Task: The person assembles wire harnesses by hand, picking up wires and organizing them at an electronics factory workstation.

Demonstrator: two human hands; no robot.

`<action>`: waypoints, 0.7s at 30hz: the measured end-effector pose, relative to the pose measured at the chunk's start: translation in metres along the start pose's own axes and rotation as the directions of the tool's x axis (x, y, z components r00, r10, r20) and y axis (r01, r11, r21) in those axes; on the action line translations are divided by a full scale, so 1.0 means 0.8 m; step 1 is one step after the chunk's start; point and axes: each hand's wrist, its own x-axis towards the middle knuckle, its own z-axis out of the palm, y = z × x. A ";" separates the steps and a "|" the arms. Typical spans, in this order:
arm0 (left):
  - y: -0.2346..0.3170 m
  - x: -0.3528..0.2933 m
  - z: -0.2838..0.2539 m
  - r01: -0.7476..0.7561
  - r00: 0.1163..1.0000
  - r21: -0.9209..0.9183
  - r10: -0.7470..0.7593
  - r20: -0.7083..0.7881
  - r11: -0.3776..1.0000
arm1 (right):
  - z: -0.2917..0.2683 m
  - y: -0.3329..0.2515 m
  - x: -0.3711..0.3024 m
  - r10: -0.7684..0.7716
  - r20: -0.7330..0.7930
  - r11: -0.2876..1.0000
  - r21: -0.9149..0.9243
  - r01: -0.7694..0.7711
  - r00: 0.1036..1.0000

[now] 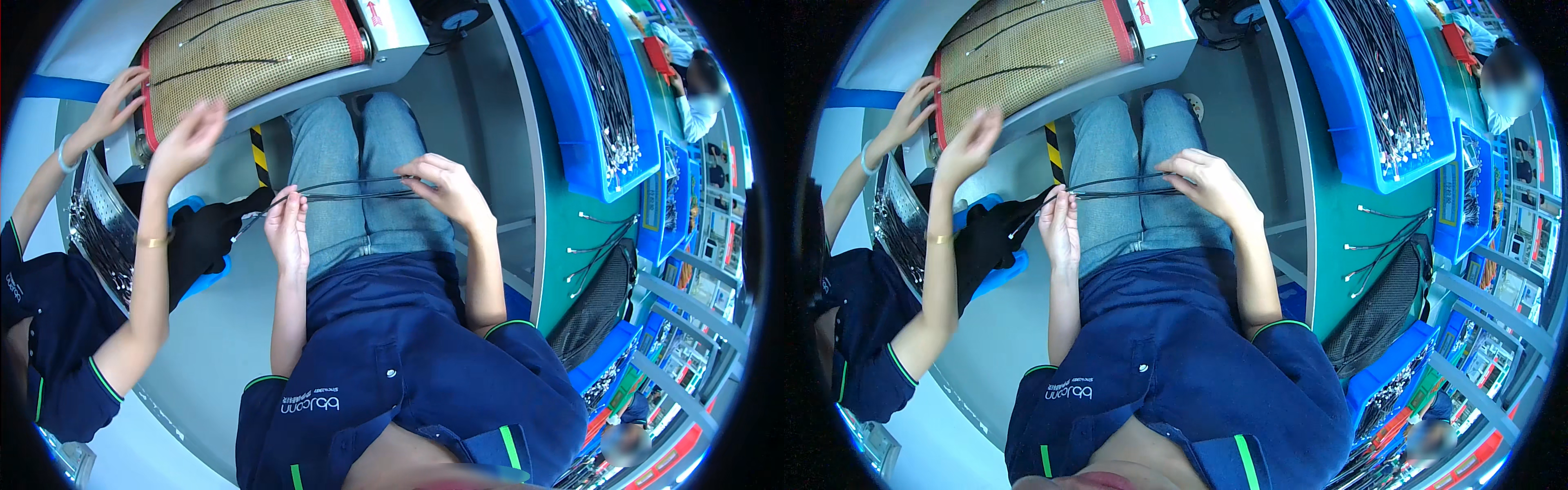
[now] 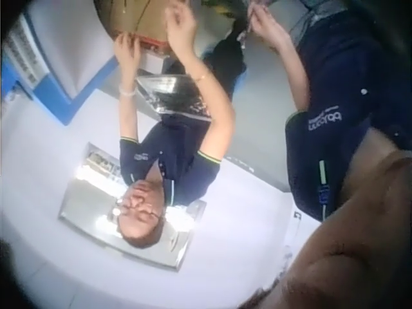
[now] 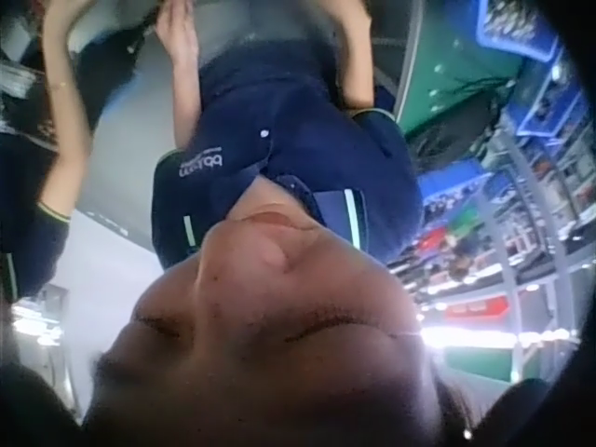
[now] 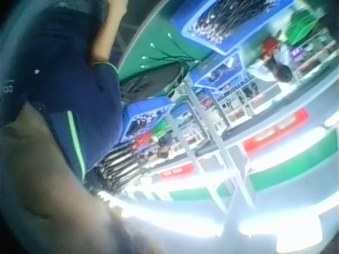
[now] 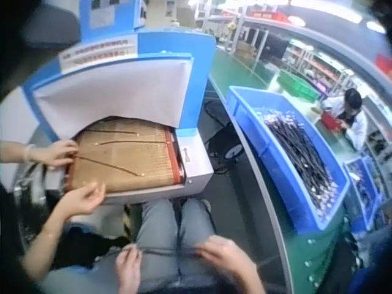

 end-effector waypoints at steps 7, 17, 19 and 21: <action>0.010 -0.009 -0.003 -0.055 0.997 -0.006 0.055 -0.047 0.998 | 0.011 0.001 0.002 -0.203 -0.101 0.978 -0.064 0.197 0.974; 0.008 -0.011 -0.002 -0.064 0.992 0.008 0.064 -0.104 0.998 | 0.021 0.010 -0.005 -0.293 -0.180 0.956 -0.085 0.282 0.939; 0.007 -0.009 -0.003 -0.062 0.992 0.009 0.063 -0.110 0.998 | 0.024 0.011 -0.004 -0.294 -0.177 0.955 -0.101 0.280 0.939; 0.004 -0.007 -0.006 -0.058 0.993 0.007 0.059 -0.099 0.998 | 0.029 0.011 -0.002 -0.297 -0.172 0.953 -0.118 0.280 0.939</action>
